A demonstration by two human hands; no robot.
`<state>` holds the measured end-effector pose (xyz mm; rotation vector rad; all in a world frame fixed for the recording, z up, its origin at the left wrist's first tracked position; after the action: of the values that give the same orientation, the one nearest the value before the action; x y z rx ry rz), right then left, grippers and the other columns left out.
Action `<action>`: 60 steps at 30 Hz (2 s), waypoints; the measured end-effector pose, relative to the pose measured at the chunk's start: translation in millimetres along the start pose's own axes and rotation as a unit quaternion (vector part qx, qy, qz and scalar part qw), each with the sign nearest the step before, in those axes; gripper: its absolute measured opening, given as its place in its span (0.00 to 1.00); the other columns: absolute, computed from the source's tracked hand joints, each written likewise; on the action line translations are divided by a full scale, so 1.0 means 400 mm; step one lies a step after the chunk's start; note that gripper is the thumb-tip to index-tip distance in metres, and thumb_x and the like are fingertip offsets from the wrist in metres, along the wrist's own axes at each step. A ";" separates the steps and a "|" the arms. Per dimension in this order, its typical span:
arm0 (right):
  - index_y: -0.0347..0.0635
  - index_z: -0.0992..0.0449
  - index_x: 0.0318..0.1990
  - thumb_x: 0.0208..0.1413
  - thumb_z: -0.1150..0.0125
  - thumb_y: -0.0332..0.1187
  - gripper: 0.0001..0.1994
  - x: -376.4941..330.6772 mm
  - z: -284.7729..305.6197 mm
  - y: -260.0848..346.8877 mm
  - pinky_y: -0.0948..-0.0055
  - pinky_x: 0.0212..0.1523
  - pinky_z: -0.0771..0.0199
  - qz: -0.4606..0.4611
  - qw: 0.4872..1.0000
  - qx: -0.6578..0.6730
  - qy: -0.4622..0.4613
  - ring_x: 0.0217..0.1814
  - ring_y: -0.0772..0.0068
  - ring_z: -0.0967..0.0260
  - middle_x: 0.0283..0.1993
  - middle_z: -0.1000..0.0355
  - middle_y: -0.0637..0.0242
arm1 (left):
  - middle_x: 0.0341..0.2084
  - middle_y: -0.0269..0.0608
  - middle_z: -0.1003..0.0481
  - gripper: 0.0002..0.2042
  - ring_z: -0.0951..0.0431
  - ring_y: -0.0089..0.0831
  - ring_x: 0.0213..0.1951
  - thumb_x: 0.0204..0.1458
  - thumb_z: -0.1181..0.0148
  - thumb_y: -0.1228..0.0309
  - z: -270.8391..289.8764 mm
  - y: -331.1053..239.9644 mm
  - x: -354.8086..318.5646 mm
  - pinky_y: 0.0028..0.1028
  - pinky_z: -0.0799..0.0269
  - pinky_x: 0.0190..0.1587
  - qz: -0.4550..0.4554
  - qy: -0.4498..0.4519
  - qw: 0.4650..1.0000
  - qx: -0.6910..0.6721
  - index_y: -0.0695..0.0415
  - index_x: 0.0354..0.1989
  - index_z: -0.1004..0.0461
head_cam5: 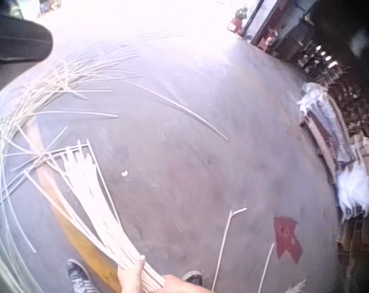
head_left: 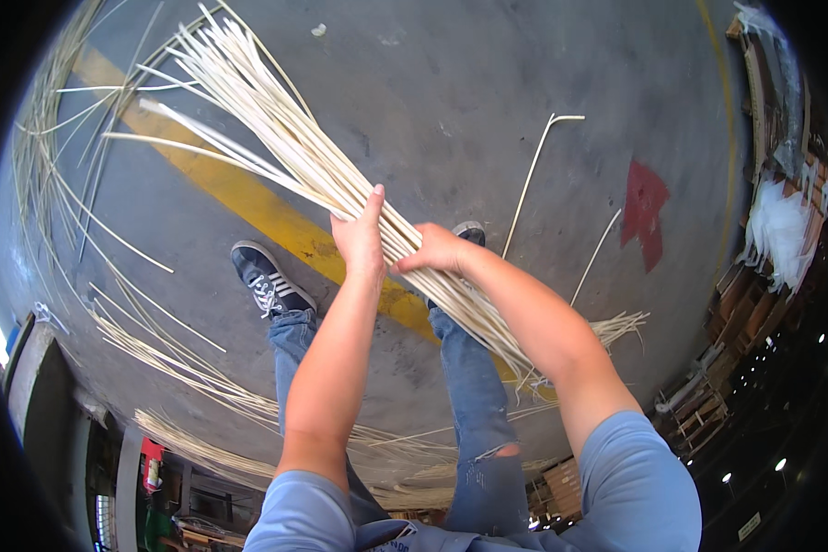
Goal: The person gathers loose bamboo sticks from the floor, aligns them into bundles, and repeatedly lifts and drops them to separate and reorganize the sticks. The person continues this process across multiple piles, handling the sticks by hand without tools.
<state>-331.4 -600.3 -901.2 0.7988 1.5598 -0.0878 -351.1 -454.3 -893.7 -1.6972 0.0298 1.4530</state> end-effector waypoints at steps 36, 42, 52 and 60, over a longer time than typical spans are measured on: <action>0.38 0.21 0.49 0.52 0.26 0.52 0.27 -0.691 -0.609 1.165 0.61 0.42 0.21 -0.407 0.913 -0.004 0.019 0.39 0.66 0.22 0.43 0.20 0.59 | 0.42 0.51 0.20 0.23 0.18 0.38 0.39 0.52 0.28 0.68 0.515 -0.807 -0.370 0.36 0.19 0.39 0.295 -0.010 0.867 -0.401 0.73 0.50 0.24; 0.38 0.21 0.51 0.53 0.27 0.52 0.28 -0.663 -0.654 1.249 0.62 0.46 0.21 -0.469 0.883 0.008 0.027 0.43 0.66 0.22 0.46 0.21 0.59 | 0.43 0.51 0.20 0.23 0.18 0.38 0.40 0.52 0.28 0.68 0.591 -0.896 -0.355 0.35 0.20 0.42 0.367 0.005 0.850 -0.378 0.73 0.51 0.24; 0.35 0.28 0.61 0.61 0.39 0.54 0.32 -0.246 -0.782 1.370 0.54 0.62 0.25 -0.430 0.841 0.272 0.182 0.57 0.55 0.24 0.58 0.25 0.49 | 0.47 0.51 0.21 0.22 0.18 0.44 0.46 0.61 0.36 0.58 0.778 -0.929 0.046 0.47 0.21 0.52 0.467 0.176 0.767 -0.403 0.65 0.53 0.27; 0.31 0.26 0.51 0.60 0.39 0.50 0.27 -0.259 -0.985 1.324 0.52 0.48 0.18 -0.482 0.837 0.240 0.096 0.42 0.50 0.20 0.42 0.22 0.47 | 0.49 0.62 0.26 0.41 0.19 0.43 0.45 0.50 0.25 0.58 0.971 -0.840 -0.003 0.37 0.19 0.45 0.411 -0.017 0.873 -0.262 0.75 0.59 0.44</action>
<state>-392.2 -49.6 -527.7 0.3100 2.0371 -1.2107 -479.9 -10.1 -670.4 -2.2404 0.4203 2.2681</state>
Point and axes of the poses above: each hand's wrist, its own x-axis towards the middle knuckle, its own z-axis out of the back of the hand, y = z × x, the point moved 7 cm from there along x, towards the middle knuckle
